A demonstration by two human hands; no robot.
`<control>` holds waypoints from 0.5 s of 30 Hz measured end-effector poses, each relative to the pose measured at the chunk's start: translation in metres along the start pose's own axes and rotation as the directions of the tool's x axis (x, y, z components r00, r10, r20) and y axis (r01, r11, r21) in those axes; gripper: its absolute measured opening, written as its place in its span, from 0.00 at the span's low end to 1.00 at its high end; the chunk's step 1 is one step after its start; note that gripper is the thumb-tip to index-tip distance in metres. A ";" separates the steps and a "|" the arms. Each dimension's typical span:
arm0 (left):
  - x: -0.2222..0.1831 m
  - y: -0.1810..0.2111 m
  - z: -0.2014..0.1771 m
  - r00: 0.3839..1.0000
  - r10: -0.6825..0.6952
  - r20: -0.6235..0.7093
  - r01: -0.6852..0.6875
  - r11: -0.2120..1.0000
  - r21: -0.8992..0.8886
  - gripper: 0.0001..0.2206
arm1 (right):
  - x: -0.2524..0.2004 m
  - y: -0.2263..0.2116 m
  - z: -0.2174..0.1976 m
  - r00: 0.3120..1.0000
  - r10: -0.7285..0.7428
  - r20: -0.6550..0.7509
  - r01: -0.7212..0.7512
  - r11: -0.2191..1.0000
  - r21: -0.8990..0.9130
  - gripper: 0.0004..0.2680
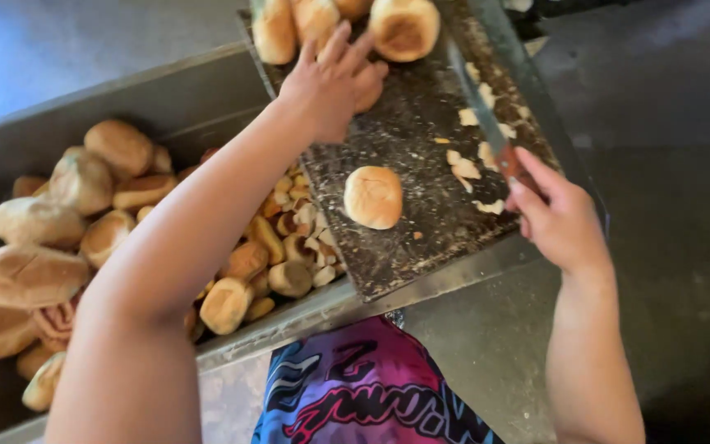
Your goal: The person picks up bread rolls from a bin, places them on a board, and cuts them into pieces with a knife.
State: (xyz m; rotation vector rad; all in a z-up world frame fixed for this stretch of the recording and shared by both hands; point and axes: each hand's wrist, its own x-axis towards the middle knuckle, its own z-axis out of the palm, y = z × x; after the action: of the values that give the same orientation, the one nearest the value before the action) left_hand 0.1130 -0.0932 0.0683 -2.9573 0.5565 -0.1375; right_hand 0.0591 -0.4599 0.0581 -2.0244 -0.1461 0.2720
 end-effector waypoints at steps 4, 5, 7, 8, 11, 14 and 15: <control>-0.074 -0.019 -0.022 0.945 0.103 -0.311 -0.226 0.892 -0.390 0.28 | -0.031 0.009 -0.005 0.999 -0.020 -0.032 0.024 0.992 0.121 0.20; -0.094 -0.025 -0.022 0.941 -0.047 -0.335 -0.116 0.885 -0.451 0.21 | -0.040 0.013 -0.011 0.999 -0.022 -0.035 0.028 0.980 0.198 0.21; -0.129 -0.036 -0.009 0.895 -0.318 -0.313 0.075 0.798 -0.598 0.11 | -0.065 0.022 -0.017 0.999 -0.003 -0.042 0.018 0.934 0.356 0.22; -0.138 -0.042 0.004 0.859 -0.433 -0.274 0.149 0.723 -0.674 0.08 | -0.077 0.025 -0.015 0.998 -0.010 -0.066 0.033 0.934 0.356 0.22; -0.135 -0.074 0.068 0.896 -0.433 0.096 0.424 0.772 -0.473 0.11 | -0.102 0.020 -0.012 0.989 -0.040 -0.145 0.088 0.934 0.346 0.21; -0.111 -0.093 0.144 0.712 -0.472 0.519 0.633 0.752 -0.184 0.15 | -0.115 0.008 0.011 0.972 -0.078 -0.222 0.156 0.920 0.359 0.21; -0.102 -0.093 0.168 0.733 -0.485 0.477 0.615 0.772 -0.160 0.18 | -0.117 0.004 0.017 0.969 -0.081 -0.233 0.165 0.914 0.371 0.21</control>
State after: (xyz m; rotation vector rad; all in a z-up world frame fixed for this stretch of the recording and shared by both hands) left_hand 0.0702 0.0490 -0.0907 -3.1998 -0.4291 0.5672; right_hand -0.0582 -0.4726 0.0620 -1.6274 -0.0773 -0.0019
